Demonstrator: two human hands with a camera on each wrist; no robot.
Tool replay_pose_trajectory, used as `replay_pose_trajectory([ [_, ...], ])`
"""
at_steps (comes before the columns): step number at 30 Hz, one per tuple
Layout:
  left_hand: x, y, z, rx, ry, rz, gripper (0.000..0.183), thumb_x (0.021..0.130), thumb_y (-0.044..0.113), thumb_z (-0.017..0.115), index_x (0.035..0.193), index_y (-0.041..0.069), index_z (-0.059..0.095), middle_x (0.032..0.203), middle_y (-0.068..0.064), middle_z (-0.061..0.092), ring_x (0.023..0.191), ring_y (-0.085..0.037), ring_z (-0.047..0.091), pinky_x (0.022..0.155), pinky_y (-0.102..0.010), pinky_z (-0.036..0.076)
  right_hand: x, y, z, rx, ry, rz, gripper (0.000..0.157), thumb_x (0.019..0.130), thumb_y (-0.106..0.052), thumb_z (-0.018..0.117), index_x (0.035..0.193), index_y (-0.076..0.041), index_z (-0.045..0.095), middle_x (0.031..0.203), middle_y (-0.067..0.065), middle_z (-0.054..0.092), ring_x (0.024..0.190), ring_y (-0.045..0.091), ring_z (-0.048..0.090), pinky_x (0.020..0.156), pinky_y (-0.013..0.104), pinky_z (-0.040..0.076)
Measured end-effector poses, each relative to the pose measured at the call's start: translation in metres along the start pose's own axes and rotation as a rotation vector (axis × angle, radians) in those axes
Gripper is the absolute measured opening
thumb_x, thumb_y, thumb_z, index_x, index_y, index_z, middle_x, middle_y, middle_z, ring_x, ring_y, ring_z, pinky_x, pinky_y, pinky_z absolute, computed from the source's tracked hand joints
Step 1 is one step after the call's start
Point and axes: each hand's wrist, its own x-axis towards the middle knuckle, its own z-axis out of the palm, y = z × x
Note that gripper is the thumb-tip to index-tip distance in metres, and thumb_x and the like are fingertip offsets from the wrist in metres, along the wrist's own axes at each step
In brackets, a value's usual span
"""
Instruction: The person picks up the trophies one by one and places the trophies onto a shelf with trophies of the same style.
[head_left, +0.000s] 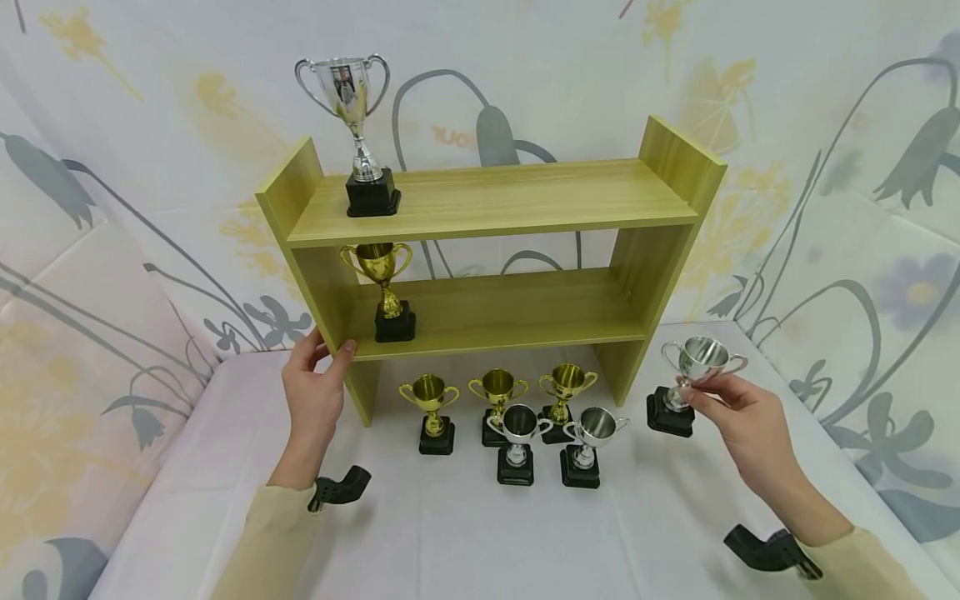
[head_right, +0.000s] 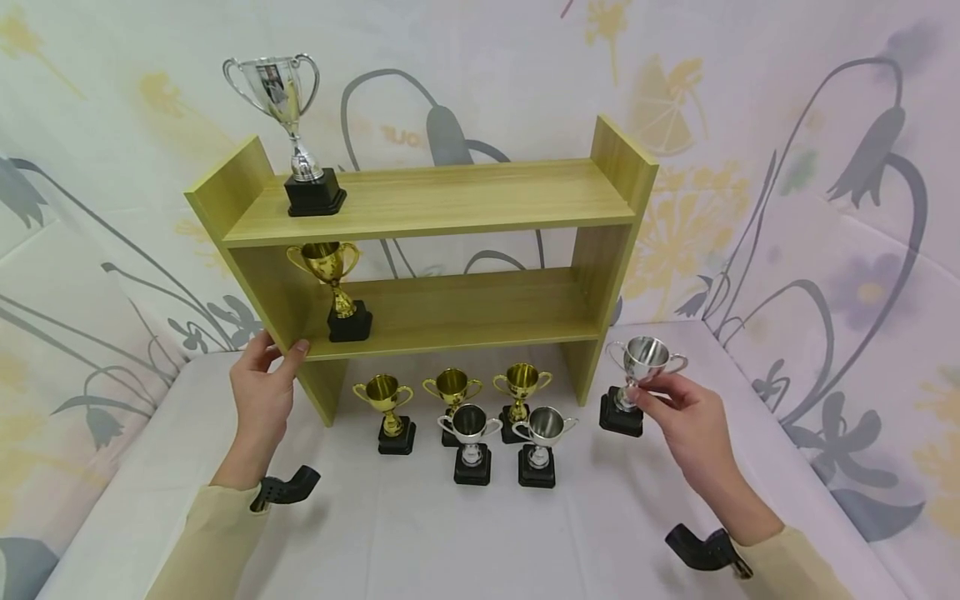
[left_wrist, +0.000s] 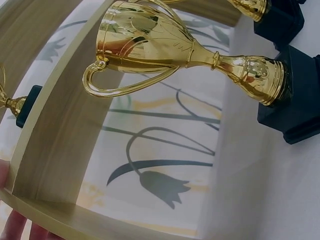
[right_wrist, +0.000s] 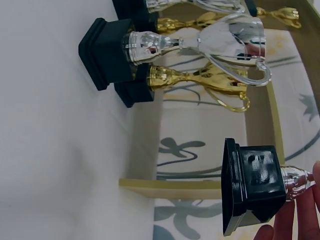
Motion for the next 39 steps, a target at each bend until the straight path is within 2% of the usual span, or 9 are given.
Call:
replay_pose_trajectory([
  [3, 0.000, 0.000, 0.000, -0.008, 0.003, 0.000, 0.046, 0.095, 0.014, 0.068, 0.140, 0.014, 0.060, 0.115, -0.001, 0.059, 0.106, -0.011, 0.052, 0.081, -0.017, 0.049, 0.001, -0.004, -0.002, 0.012, -0.004, -0.030, 0.013, 0.089, -0.002, 0.072, 0.098, 0.006, 0.069, 0.090, -0.014, 0.073, 0.095, -0.003, 0.064, 0.079, 0.011, 0.050],
  [9, 0.000, 0.001, 0.001, -0.007, 0.003, -0.005, 0.047, 0.095, 0.014, 0.068, 0.140, 0.015, 0.059, 0.117, -0.003, 0.059, 0.106, -0.011, 0.052, 0.082, -0.018, 0.048, 0.001, -0.012, -0.005, -0.045, -0.011, -0.050, 0.016, 0.090, -0.004, 0.072, 0.100, 0.007, 0.068, 0.091, -0.015, 0.072, 0.093, -0.005, 0.064, 0.079, 0.010, 0.048],
  [17, 0.000, 0.000, 0.000, 0.017, 0.005, 0.004, 0.048, 0.095, 0.013, 0.068, 0.141, 0.014, 0.058, 0.120, -0.007, 0.060, 0.107, -0.011, 0.052, 0.080, -0.016, 0.047, 0.003, -0.022, -0.009, -0.087, -0.024, -0.083, 0.015, 0.091, -0.007, 0.072, 0.101, 0.005, 0.069, 0.093, -0.016, 0.072, 0.099, -0.003, 0.059, 0.079, 0.009, 0.047],
  [28, 0.001, -0.004, 0.002, 0.032, 0.015, 0.002, 0.047, 0.095, 0.008, 0.066, 0.141, 0.009, 0.057, 0.121, -0.011, 0.059, 0.105, -0.011, 0.052, 0.079, -0.013, 0.047, 0.006, -0.036, -0.013, -0.050, -0.032, -0.107, 0.012, 0.091, -0.004, 0.071, 0.098, 0.005, 0.068, 0.094, -0.014, 0.074, 0.103, -0.002, 0.059, 0.081, 0.010, 0.047],
  [37, 0.000, -0.002, 0.001, 0.015, 0.012, 0.013, 0.047, 0.094, 0.012, 0.068, 0.140, 0.013, 0.059, 0.115, -0.005, 0.060, 0.105, -0.010, 0.052, 0.079, -0.015, 0.048, 0.008, -0.045, -0.014, -0.038, -0.035, -0.132, 0.009, 0.090, -0.002, 0.071, 0.099, 0.001, 0.069, 0.096, -0.014, 0.073, 0.104, -0.002, 0.059, 0.081, 0.010, 0.047],
  [39, 0.000, -0.001, 0.001, 0.015, 0.015, 0.013, 0.047, 0.094, 0.012, 0.068, 0.140, 0.014, 0.059, 0.114, -0.004, 0.059, 0.105, -0.009, 0.052, 0.079, -0.014, 0.048, 0.009, -0.047, -0.014, -0.002, -0.036, -0.133, 0.009, 0.089, 0.000, 0.071, 0.098, 0.002, 0.069, 0.095, -0.014, 0.073, 0.104, -0.001, 0.060, 0.081, 0.010, 0.047],
])
